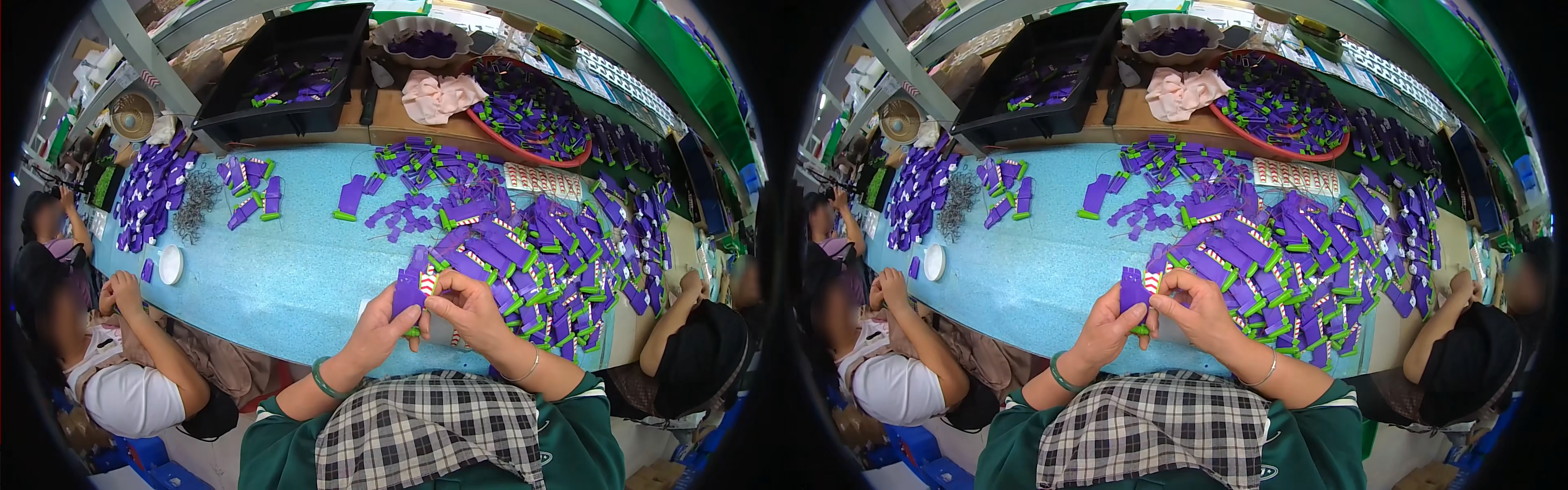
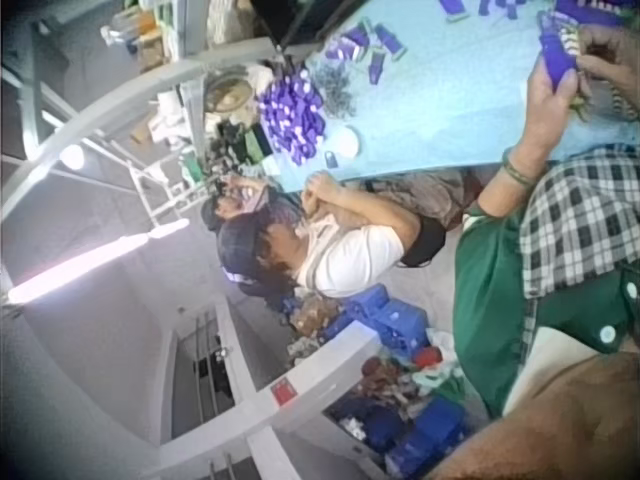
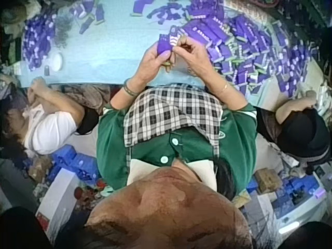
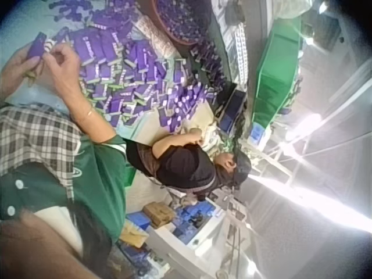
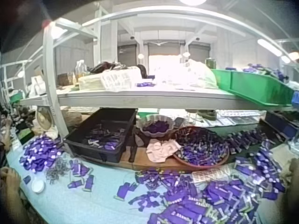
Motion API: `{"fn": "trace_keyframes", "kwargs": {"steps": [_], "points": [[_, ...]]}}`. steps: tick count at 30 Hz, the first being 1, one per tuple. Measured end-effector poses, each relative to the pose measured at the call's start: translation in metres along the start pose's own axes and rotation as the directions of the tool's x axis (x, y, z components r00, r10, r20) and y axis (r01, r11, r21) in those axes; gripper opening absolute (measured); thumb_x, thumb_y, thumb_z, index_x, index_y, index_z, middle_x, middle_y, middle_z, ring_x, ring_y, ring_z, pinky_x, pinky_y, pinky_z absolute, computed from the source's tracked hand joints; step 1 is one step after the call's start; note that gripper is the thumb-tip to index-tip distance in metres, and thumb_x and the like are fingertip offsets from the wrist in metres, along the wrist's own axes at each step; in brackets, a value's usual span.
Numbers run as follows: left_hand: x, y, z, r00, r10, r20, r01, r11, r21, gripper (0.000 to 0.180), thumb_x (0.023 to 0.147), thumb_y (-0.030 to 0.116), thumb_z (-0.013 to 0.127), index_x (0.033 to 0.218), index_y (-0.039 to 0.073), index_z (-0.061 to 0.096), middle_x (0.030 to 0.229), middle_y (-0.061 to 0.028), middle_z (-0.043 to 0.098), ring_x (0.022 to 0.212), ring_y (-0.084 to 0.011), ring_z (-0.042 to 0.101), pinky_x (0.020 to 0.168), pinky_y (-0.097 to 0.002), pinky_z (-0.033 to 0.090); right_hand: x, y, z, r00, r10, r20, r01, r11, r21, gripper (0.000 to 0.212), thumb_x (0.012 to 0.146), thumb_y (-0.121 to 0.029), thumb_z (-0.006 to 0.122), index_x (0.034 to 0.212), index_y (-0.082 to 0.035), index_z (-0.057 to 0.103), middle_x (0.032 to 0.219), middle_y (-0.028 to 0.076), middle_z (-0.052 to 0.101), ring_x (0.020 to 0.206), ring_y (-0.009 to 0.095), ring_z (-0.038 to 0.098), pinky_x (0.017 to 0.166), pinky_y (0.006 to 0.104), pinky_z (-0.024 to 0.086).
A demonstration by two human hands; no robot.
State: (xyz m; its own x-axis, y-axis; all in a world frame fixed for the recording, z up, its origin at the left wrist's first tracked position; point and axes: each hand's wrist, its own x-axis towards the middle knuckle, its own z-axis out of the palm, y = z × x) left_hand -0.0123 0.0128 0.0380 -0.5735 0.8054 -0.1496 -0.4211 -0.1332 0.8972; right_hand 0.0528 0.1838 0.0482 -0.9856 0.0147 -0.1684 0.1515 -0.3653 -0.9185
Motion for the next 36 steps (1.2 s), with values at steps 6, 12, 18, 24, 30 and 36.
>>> {"fn": "trace_keyframes", "kwargs": {"steps": [6, 12, 18, 24, 30, 36], "points": [[0.003, -0.002, -0.003, 0.993, -0.009, -0.117, -0.018, 0.975, -0.222, 0.035, 0.099, 0.016, 0.045, 0.132, 0.007, 0.036, 0.108, -0.0105, 0.059, 0.090, -0.0188, 0.064, 0.065, -0.0314, 0.058, 0.003, 0.007, 0.000, 0.972, -0.220, -0.082, 0.201, 0.961, -0.187, 0.009, 0.086, -0.007, 0.067, 0.086, -0.001, 0.060, 0.078, 0.002, 0.060, 0.072, 0.009, 0.057, 0.067, 0.0231, 0.047], [0.003, -0.005, 0.000, 0.996, -0.080, -0.046, 0.056, 0.918, -0.392, 0.045, 0.098, 0.012, 0.044, 0.141, 0.009, 0.029, 0.128, -0.0111, 0.050, 0.111, -0.0216, 0.058, 0.086, -0.0407, 0.057, 0.004, 0.017, -0.001, 0.976, -0.192, -0.098, 0.147, 0.926, -0.347, 0.012, 0.082, -0.007, 0.070, 0.086, -0.001, 0.061, 0.078, 0.001, 0.060, 0.070, 0.008, 0.054, 0.064, 0.0233, 0.045], [0.003, -0.005, 0.000, 0.996, -0.080, -0.044, 0.055, 0.913, -0.404, 0.048, 0.096, 0.007, 0.043, 0.141, 0.009, 0.027, 0.128, -0.0118, 0.050, 0.112, -0.0225, 0.058, 0.089, -0.0420, 0.056, 0.004, 0.018, -0.002, 0.971, -0.217, -0.101, 0.164, 0.910, -0.380, 0.012, 0.081, -0.007, 0.071, 0.085, -0.001, 0.061, 0.078, 0.001, 0.060, 0.069, 0.008, 0.054, 0.064, 0.0237, 0.046], [0.003, -0.007, 0.000, 0.996, -0.087, -0.032, 0.064, 0.893, -0.445, 0.055, 0.091, 0.002, 0.044, 0.143, 0.008, 0.025, 0.130, -0.0138, 0.049, 0.114, -0.0238, 0.057, 0.089, -0.0414, 0.056, 0.002, 0.016, 0.000, 0.963, -0.249, -0.102, 0.173, 0.864, -0.472, 0.012, 0.080, -0.005, 0.072, 0.081, -0.001, 0.061, 0.077, 0.003, 0.060, 0.068, 0.010, 0.056, 0.065, 0.0246, 0.046], [0.004, -0.006, 0.003, 0.998, -0.059, -0.032, 0.043, 0.932, -0.359, 0.051, 0.088, -0.004, 0.046, 0.137, 0.005, 0.032, 0.125, -0.0116, 0.051, 0.112, -0.0217, 0.057, 0.088, -0.0394, 0.056, 0.001, 0.017, 0.000, 0.952, -0.290, -0.102, 0.205, 0.847, -0.491, 0.013, 0.079, -0.005, 0.072, 0.079, -0.002, 0.060, 0.076, 0.003, 0.061, 0.069, 0.011, 0.056, 0.065, 0.0255, 0.046], [0.003, -0.009, 0.009, 0.998, -0.013, -0.067, 0.004, 0.991, -0.135, 0.035, 0.093, 0.001, 0.052, 0.126, 0.003, 0.041, 0.120, -0.0087, 0.054, 0.107, -0.0177, 0.058, 0.086, -0.0353, 0.058, 0.001, 0.011, 0.000, 0.912, -0.404, -0.070, 0.285, 0.749, -0.599, 0.017, 0.076, -0.008, 0.074, 0.073, -0.003, 0.059, 0.069, 0.005, 0.059, 0.066, 0.017, 0.055, 0.060, 0.0289, 0.043]]}}
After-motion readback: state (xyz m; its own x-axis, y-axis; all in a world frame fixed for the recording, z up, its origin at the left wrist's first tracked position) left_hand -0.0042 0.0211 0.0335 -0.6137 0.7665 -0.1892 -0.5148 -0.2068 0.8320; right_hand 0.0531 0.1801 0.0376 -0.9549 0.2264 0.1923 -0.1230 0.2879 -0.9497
